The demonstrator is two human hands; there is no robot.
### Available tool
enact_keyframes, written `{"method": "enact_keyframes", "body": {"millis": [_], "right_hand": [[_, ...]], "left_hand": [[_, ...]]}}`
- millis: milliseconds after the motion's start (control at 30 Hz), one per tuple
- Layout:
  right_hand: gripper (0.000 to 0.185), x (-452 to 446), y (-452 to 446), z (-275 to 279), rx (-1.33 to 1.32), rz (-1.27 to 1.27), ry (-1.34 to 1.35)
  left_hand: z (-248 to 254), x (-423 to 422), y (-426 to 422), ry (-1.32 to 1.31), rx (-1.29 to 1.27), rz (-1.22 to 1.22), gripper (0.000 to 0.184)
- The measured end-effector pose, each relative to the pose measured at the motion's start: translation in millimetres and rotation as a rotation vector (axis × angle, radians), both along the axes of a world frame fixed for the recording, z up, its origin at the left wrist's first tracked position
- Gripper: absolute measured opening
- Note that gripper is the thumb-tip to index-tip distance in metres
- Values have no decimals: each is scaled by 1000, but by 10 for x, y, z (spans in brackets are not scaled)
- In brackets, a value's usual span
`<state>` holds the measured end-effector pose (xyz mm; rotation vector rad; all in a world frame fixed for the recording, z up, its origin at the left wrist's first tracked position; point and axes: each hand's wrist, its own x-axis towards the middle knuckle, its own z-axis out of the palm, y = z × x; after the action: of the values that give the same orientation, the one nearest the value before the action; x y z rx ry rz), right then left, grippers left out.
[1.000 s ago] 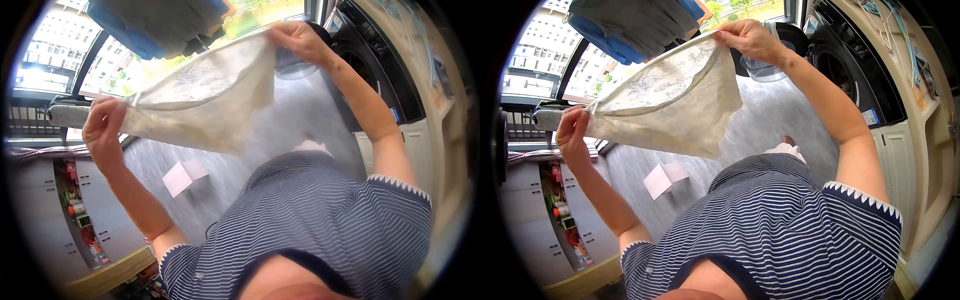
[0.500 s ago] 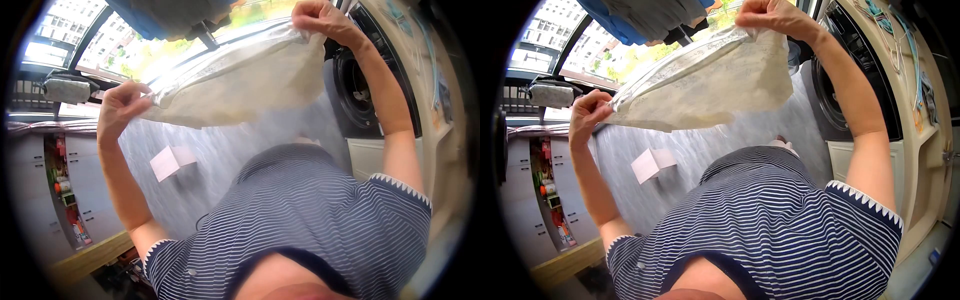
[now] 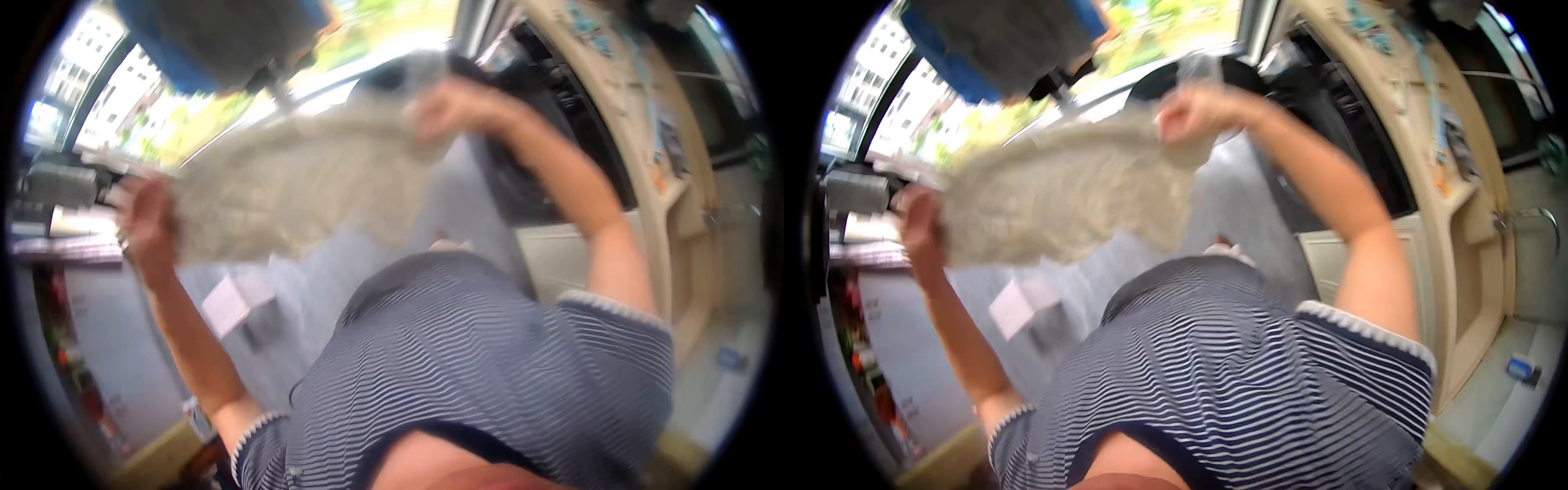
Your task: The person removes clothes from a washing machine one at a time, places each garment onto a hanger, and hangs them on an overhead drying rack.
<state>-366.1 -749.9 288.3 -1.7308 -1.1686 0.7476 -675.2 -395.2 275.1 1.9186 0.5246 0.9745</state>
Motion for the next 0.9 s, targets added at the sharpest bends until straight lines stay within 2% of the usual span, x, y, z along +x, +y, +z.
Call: {"method": "enact_keyframes", "body": {"millis": [33,67,100,133,200,267,300,333,400,433,467,533,600,667,733,800,900], "right_hand": [[15,-11,-65,-383,9,-84,-31],[16,-10,-94,-723,31,-157,-54],[18,57,-103,-795,53,-218,-79],[14,-6,-156,-400,200,-220,-207],[10,-151,-60,10,279,-223,-152],[10,-267,-34,-96,412,-232,88],[13,-234,-14,-293,317,-224,108],[17,-181,-2,-569,154,-294,185],[19,-20,-9,-898,136,-454,295],[18,-63,10,-762,203,-427,367],[18,-108,67,-654,228,-437,339],[18,-225,155,-516,241,-402,101],[18,-343,295,-431,216,-389,23],[18,-419,451,-474,210,-356,-116],[17,-524,575,-441,144,-308,-69],[17,-617,690,-432,155,-287,-6],[17,-652,803,-481,188,-269,-76]], "left_hand": [[-319,135,-185,212,68,-151,14],[-513,59,-192,247,-29,-149,13],[-493,5,-156,134,-229,-76,11],[-409,-16,-214,-51,-319,-129,10],[-330,9,-126,-66,-389,-317,10],[-455,110,-130,-193,-557,-404,12],[-584,145,13,-235,-662,-528,14],[-574,216,-40,-229,-671,-487,16],[-601,244,85,-61,-605,-548,19],[-643,278,113,30,-533,-520,19],[-700,326,121,126,-460,-499,18],[-745,577,-218,153,-331,-324,16],[-758,790,-594,68,-347,-455,16],[-808,986,-928,124,-107,-534,18],[-707,1134,-1348,226,113,-558,21],[-750,1249,-1608,362,152,-483,28],[-928,1338,-1736,370,43,-510,22]]}}
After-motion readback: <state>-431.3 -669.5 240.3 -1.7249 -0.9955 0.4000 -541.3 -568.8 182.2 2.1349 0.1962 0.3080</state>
